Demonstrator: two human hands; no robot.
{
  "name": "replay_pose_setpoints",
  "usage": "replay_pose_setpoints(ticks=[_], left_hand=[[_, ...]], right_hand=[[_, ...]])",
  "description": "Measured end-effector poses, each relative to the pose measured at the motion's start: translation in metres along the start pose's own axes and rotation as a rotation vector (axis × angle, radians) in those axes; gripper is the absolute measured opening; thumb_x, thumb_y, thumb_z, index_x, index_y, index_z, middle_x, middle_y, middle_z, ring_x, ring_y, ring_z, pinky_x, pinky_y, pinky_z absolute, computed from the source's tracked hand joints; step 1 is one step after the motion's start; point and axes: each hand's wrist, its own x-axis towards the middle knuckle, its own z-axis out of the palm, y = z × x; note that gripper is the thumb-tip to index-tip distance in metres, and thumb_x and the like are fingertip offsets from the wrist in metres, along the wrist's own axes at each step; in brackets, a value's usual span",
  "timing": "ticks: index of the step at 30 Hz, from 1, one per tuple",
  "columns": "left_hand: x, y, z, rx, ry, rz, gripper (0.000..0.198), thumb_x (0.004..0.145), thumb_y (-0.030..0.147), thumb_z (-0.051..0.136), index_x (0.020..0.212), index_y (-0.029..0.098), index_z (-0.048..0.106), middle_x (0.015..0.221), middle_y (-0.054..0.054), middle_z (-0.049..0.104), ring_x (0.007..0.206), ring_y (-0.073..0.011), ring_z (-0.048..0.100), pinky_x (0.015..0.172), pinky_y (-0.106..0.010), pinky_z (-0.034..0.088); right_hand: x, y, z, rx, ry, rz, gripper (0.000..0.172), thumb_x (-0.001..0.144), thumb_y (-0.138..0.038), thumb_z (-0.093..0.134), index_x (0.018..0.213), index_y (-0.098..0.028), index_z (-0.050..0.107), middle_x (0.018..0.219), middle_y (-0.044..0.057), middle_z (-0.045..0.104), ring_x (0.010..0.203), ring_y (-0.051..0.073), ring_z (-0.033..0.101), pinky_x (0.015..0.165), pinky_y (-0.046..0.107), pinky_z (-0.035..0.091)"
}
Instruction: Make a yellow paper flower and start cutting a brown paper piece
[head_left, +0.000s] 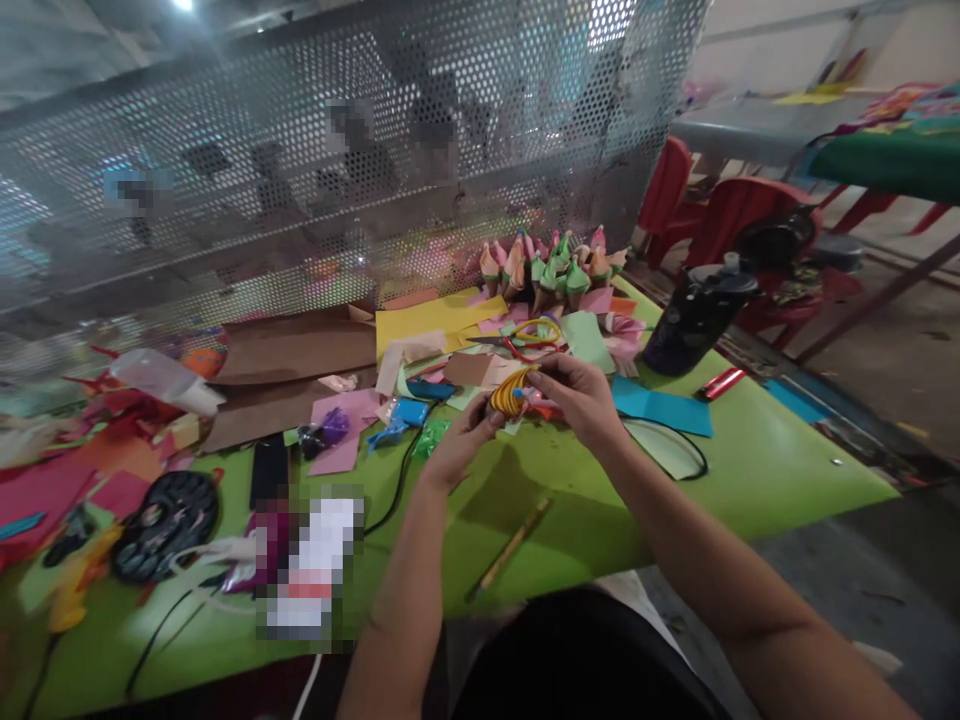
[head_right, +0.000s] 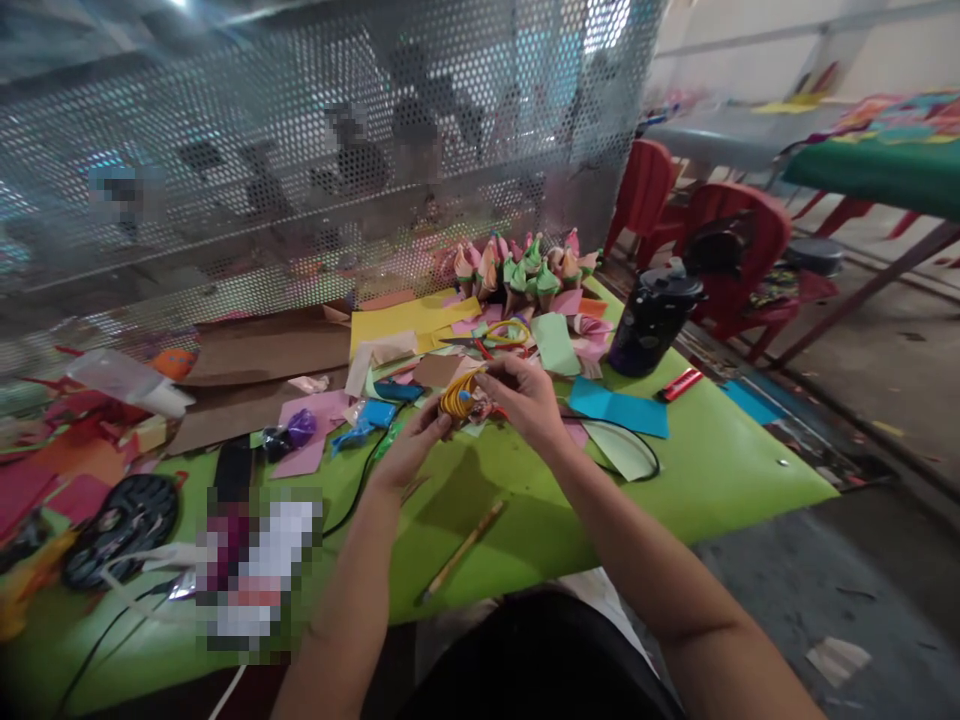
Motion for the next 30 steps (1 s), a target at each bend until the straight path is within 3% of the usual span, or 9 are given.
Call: replay_pose_setpoints(ticks=[5, 12, 22, 27, 30], left_hand=[[0.000, -0.009, 0.002, -0.056, 0.047, -0.024, 0.061, 0.071, 0.066, 0.082, 0.109, 0.019, 0.075, 0.083, 0.000, 0.065, 0.072, -0.0109, 0.048, 0.067, -0.024, 0.038], [0.002, -0.011, 0.002, -0.086, 0.088, 0.011, 0.066, 0.065, 0.059, 0.090, 0.116, 0.020, 0.073, 0.089, -0.001, 0.068, 0.071, -0.0107, 0.050, 0.066, -0.024, 0.040], [0.008, -0.009, 0.002, -0.077, 0.198, 0.083, 0.056, 0.069, 0.047, 0.089, 0.115, 0.021, 0.071, 0.088, -0.001, 0.071, 0.087, -0.0177, 0.062, 0.076, -0.027, 0.047], [0.013, -0.019, -0.009, -0.020, 0.258, 0.128, 0.046, 0.073, 0.053, 0.084, 0.102, 0.022, 0.067, 0.069, 0.005, 0.054, 0.060, -0.0096, 0.047, 0.058, -0.023, 0.038], [0.014, -0.021, -0.014, 0.048, 0.256, 0.140, 0.047, 0.078, 0.061, 0.077, 0.098, 0.021, 0.064, 0.068, 0.007, 0.046, 0.056, -0.0088, 0.040, 0.054, -0.024, 0.034]], right_hand=[[0.000, 0.004, 0.001, 0.002, -0.040, 0.013, 0.032, 0.070, -0.049, 0.083, 0.076, -0.020, 0.071, 0.069, 0.000, 0.066, 0.063, 0.015, 0.055, 0.059, 0.028, 0.044], [-0.004, -0.002, -0.001, -0.060, -0.030, -0.011, 0.028, 0.081, -0.049, 0.075, 0.077, -0.021, 0.071, 0.070, 0.000, 0.064, 0.066, 0.015, 0.054, 0.060, 0.027, 0.044], [-0.002, 0.005, -0.002, -0.092, -0.048, -0.023, 0.028, 0.082, -0.048, 0.072, 0.080, -0.021, 0.072, 0.073, 0.001, 0.065, 0.069, 0.016, 0.056, 0.067, 0.029, 0.044], [-0.001, 0.010, 0.000, -0.096, -0.061, 0.008, 0.034, 0.079, -0.054, 0.073, 0.075, -0.021, 0.070, 0.070, 0.001, 0.064, 0.064, 0.015, 0.052, 0.061, 0.028, 0.042], [-0.002, 0.012, 0.002, -0.117, -0.099, 0.017, 0.037, 0.079, -0.057, 0.072, 0.077, -0.020, 0.072, 0.069, 0.001, 0.065, 0.061, 0.014, 0.051, 0.058, 0.028, 0.042]])
